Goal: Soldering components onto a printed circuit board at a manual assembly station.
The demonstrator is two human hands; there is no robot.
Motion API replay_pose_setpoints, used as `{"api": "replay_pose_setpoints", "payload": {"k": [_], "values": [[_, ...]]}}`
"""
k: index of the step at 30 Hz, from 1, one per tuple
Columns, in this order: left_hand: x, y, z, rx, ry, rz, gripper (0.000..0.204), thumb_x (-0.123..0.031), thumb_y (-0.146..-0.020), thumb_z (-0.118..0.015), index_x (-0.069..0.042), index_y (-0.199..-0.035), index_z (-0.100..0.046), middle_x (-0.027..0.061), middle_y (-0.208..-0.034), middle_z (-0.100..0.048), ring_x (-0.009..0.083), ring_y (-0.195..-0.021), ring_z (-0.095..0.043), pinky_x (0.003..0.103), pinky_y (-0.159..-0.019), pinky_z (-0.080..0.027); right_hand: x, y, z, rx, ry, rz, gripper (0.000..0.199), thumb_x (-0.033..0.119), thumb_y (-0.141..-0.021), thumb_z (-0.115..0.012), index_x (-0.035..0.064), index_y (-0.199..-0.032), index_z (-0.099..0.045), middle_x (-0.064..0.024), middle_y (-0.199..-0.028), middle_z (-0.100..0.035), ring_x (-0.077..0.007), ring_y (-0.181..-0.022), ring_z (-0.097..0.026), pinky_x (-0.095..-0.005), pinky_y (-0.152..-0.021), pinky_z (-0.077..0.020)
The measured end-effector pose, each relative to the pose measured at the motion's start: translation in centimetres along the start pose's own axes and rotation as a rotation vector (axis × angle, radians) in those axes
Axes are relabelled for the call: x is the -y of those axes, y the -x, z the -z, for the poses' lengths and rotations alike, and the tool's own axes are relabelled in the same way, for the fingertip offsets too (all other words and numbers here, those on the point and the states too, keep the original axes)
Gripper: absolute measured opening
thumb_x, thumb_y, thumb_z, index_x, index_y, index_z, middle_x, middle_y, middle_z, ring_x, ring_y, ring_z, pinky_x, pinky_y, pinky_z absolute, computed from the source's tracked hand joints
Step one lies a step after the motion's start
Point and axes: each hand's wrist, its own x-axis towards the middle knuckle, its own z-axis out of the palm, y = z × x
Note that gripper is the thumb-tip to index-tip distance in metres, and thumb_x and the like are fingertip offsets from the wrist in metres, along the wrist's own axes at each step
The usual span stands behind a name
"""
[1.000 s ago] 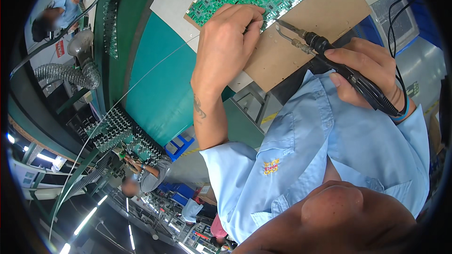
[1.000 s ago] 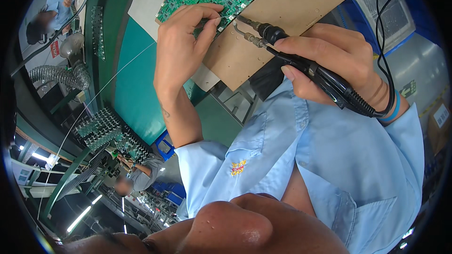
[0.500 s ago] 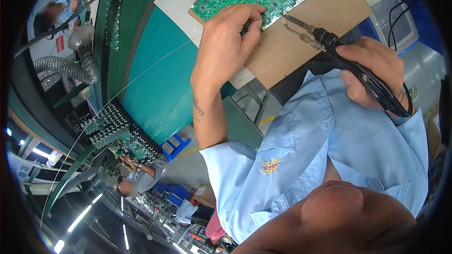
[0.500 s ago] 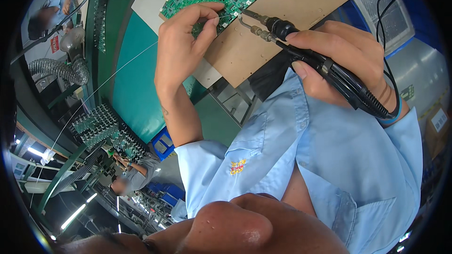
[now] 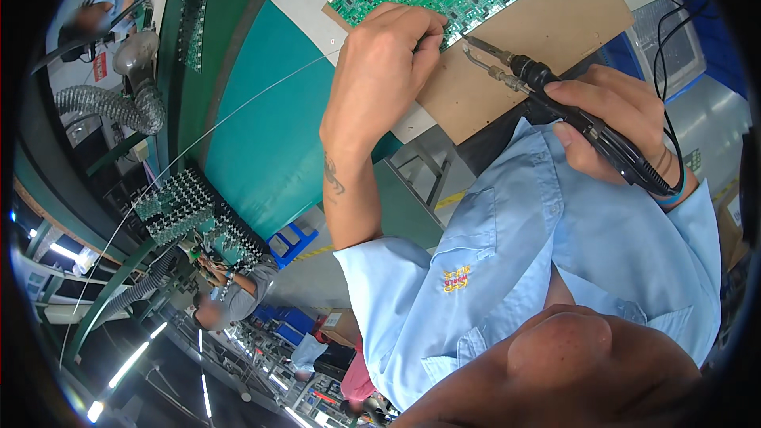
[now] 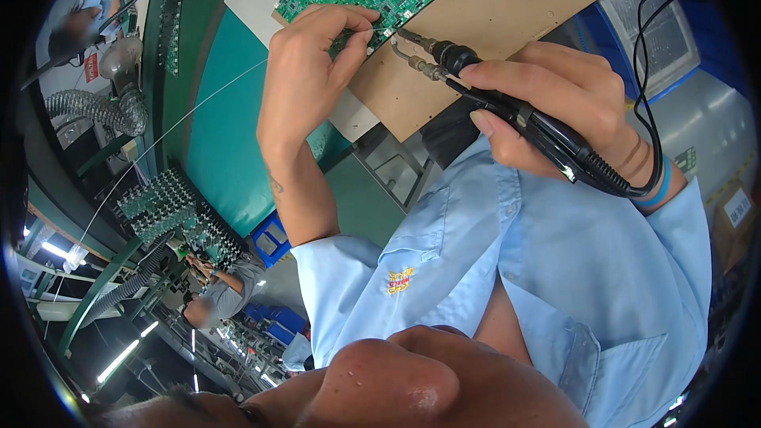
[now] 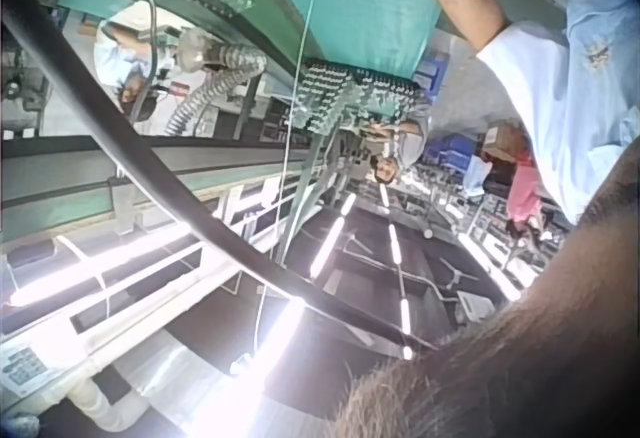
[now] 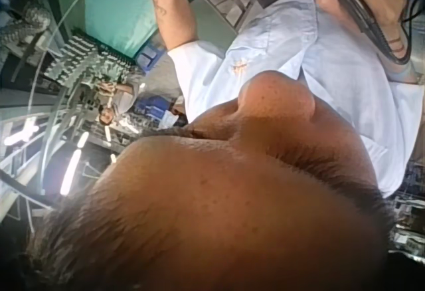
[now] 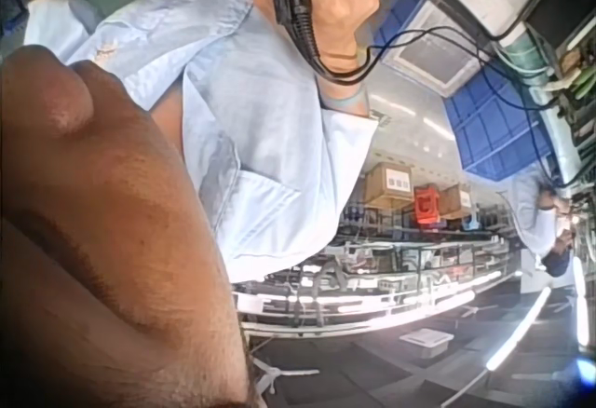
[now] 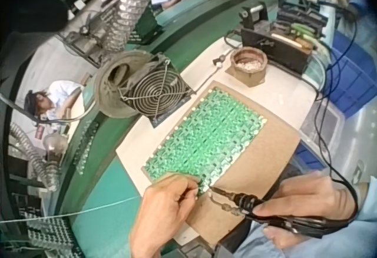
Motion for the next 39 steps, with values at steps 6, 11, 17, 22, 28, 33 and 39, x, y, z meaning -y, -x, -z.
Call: {"api": "replay_pose_setpoints", "payload": {"k": [6, 11, 17, 22, 28, 33, 39], "values": [[-0.03, -0.08, -0.04, 0.003, -0.029, -0.003, 0.012, 0.001, -0.087, -0.074, -0.001, -0.099, -0.076, 0.0046, -0.102, -0.079, 0.0224, -0.087, -0.067, 0.034, -0.077, -0.055, -0.27, 0.03, -0.31, 0.003, -0.01, -0.007, 0.034, 0.013, -0.085, -0.079, -0.0041, -0.114, -0.076, -0.0112, -0.08, -0.069, -0.0217, -0.06, -0.058, -0.03, -0.056, -0.0482], [-0.13, -0.18, -0.06, 0.014, -0.056, -0.011, 0.012, 0.001, -0.088, -0.075, -0.001, -0.1, -0.078, 0.0044, -0.106, -0.081, 0.0215, -0.089, -0.068, 0.033, -0.078, -0.055, -0.32, -0.15, -0.42, -0.008, -0.041, -0.014, 0.038, 0.004, -0.075, -0.082, -0.0023, -0.113, -0.078, -0.0088, -0.079, -0.069, -0.0201, -0.059, -0.058, -0.029, -0.055, -0.0483], [-0.32, -0.33, -0.1, 0.029, -0.096, -0.014, 0.013, 0.001, -0.088, -0.076, -0.001, -0.1, -0.078, 0.0048, -0.106, -0.081, 0.0235, -0.091, -0.069, 0.034, -0.08, -0.056, -0.19, -0.42, -0.43, -0.02, -0.051, -0.007, 0.04, 0.001, -0.073, -0.083, -0.0016, -0.113, -0.079, -0.0079, -0.079, -0.068, -0.0198, -0.059, -0.058, -0.029, -0.055, -0.0485], [-0.16, -0.43, -0.8, -0.043, -0.076, -0.063, 0.005, 0.0, -0.085, -0.071, -0.003, -0.089, -0.072, 0.0042, -0.095, -0.073, 0.0268, -0.091, -0.067, 0.037, -0.081, -0.055, -0.1, -0.42, -0.46, -0.012, -0.047, -0.015, 0.039, 0.001, -0.074, -0.083, -0.0019, -0.113, -0.079, -0.0082, -0.079, -0.069, -0.0202, -0.059, -0.058, -0.0291, -0.055, -0.0492], [-0.13, -0.28, -0.82, -0.066, -0.056, -0.071, 0.005, 0.002, -0.085, -0.071, -0.003, -0.087, -0.072, 0.0045, -0.094, -0.073, 0.027, -0.091, -0.067, 0.037, -0.081, -0.055, -0.01, -0.42, -0.55, -0.013, -0.044, -0.008, 0.039, 0.002, -0.074, -0.083, -0.0022, -0.112, -0.079, -0.0084, -0.079, -0.068, -0.0207, -0.059, -0.058, -0.0291, -0.055, -0.0492], [-0.39, -0.23, -0.4, -0.006, -0.115, -0.031, 0.012, 0.0, -0.088, -0.076, -0.001, -0.099, -0.079, 0.0045, -0.105, -0.08, 0.0256, -0.093, -0.07, 0.036, -0.083, -0.056, 0.0, -0.17, -0.55, -0.028, -0.041, 0.002, 0.038, 0.002, -0.074, -0.083, -0.0026, -0.112, -0.079, -0.0086, -0.079, -0.069, -0.0211, -0.059, -0.057, -0.0289, -0.055, -0.0487], [-0.23, -0.4, -0.46, 0.0, -0.105, -0.024, 0.013, 0.0, -0.088, -0.076, -0.002, -0.1, -0.079, 0.0044, -0.105, -0.081, 0.0255, -0.093, -0.071, 0.036, -0.083, -0.057, 0.02, -0.01, 0.17, 0.015, -0.024, 0.016, 0.035, 0.009, -0.083, -0.079, -0.0045, -0.115, -0.076, -0.0123, -0.081, -0.069, -0.0227, -0.06, -0.058, -0.0299, -0.057, -0.0494]]}}
